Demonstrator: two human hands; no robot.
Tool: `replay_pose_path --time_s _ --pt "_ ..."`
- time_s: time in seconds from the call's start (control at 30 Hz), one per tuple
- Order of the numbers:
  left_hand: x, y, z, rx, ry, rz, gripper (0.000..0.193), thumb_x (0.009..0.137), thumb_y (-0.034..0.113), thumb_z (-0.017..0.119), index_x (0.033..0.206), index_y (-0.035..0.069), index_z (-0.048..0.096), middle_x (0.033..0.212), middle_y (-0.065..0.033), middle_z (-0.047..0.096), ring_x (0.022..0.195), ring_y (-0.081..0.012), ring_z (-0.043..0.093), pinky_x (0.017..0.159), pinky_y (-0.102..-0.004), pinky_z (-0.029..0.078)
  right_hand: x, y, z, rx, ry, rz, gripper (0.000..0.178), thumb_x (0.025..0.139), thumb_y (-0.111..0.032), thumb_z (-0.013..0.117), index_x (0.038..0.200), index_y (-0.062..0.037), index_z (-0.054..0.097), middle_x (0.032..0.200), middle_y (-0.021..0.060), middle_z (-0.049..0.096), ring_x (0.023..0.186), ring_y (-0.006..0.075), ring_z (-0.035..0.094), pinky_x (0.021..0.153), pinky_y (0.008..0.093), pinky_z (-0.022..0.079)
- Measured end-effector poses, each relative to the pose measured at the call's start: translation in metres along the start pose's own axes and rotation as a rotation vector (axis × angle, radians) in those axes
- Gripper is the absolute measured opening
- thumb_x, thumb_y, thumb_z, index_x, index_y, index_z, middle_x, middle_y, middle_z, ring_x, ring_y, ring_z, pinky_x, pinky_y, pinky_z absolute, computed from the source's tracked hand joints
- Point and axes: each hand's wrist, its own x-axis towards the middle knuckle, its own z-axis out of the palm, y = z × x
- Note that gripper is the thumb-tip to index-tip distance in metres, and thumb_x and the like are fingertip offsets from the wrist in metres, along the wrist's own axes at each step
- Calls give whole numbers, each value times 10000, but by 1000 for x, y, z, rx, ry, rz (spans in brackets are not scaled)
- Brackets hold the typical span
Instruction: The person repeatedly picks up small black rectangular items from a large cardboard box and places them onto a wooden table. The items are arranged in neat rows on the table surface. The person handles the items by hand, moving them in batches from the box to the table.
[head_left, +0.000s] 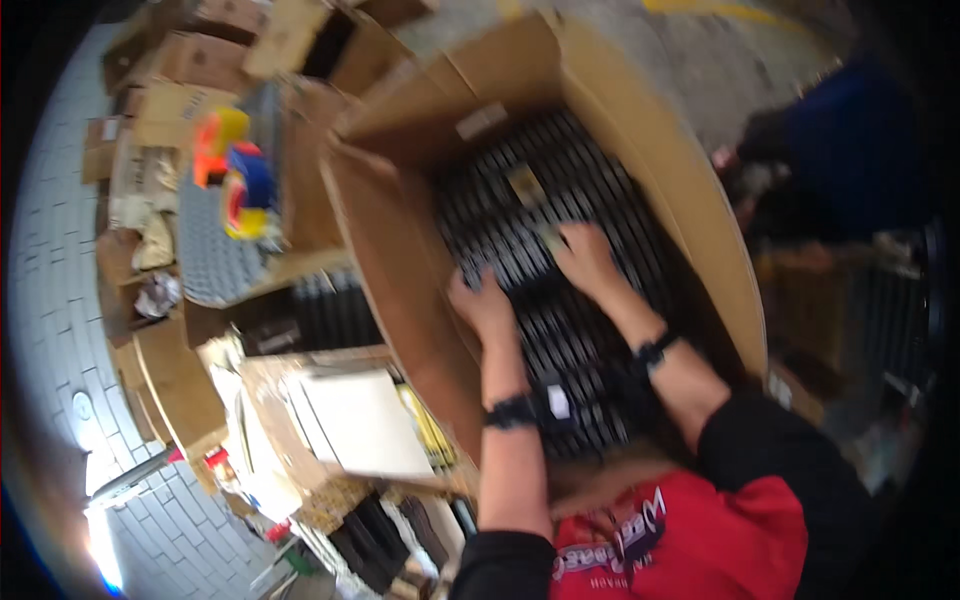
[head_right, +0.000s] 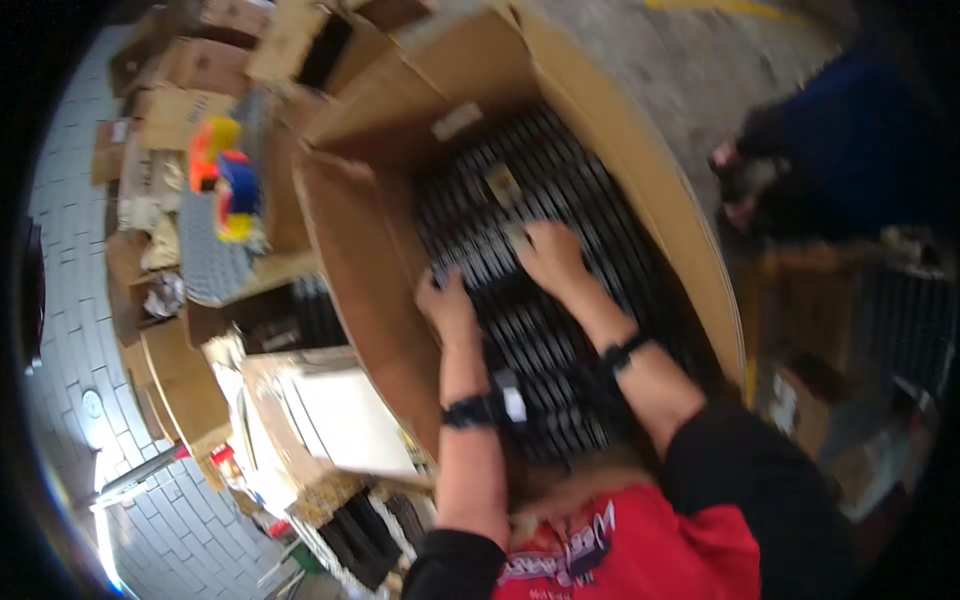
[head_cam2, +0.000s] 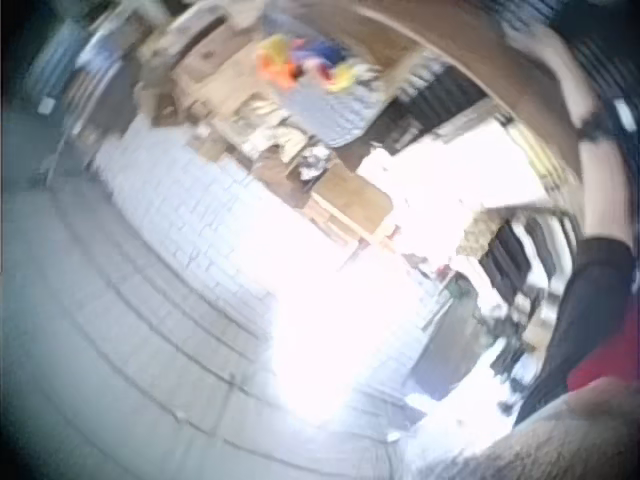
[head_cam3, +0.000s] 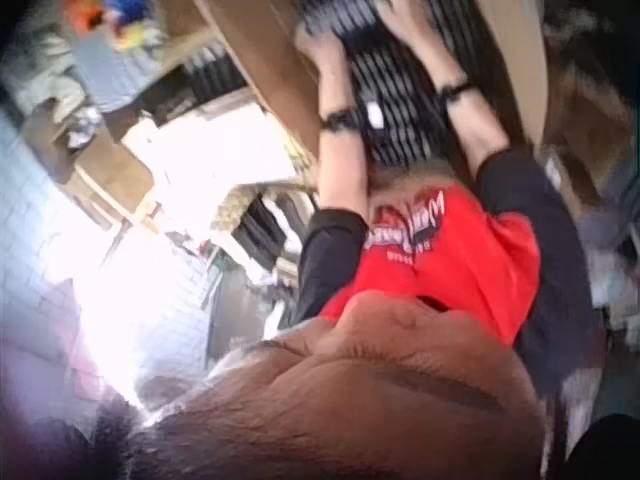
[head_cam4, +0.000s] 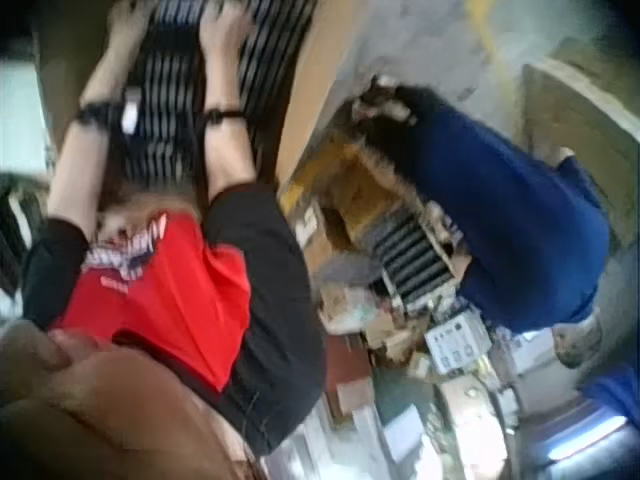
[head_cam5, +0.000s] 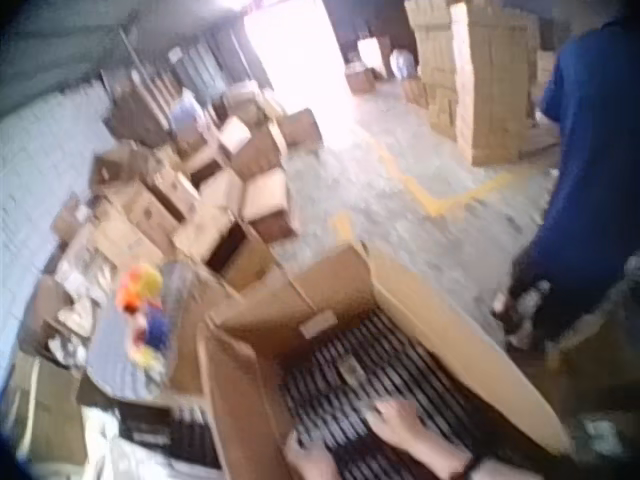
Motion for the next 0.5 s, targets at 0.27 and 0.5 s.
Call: replay_pose_path --time_s 0.27,0.5 --pt "-10 -46 -29 211 -251 -119 312 682 155 759 837 -90 643 827 -205 664 770 -297 648 735 -366 481 13 4 -13 -158 -767 272 492 775 -388 632 997 51 621 1048 239 606 984 378 579 838 408 457" --pt "-10 -40 -34 118 -278 -159 334 689 152 758 860 -109 638 879 -225 662 821 -308 651 762 -372 478 -5 -30 -55 -449 -822 361 665 697 -526 680 1056 30 617 1100 200 612 1023 320 591 860 379 465"
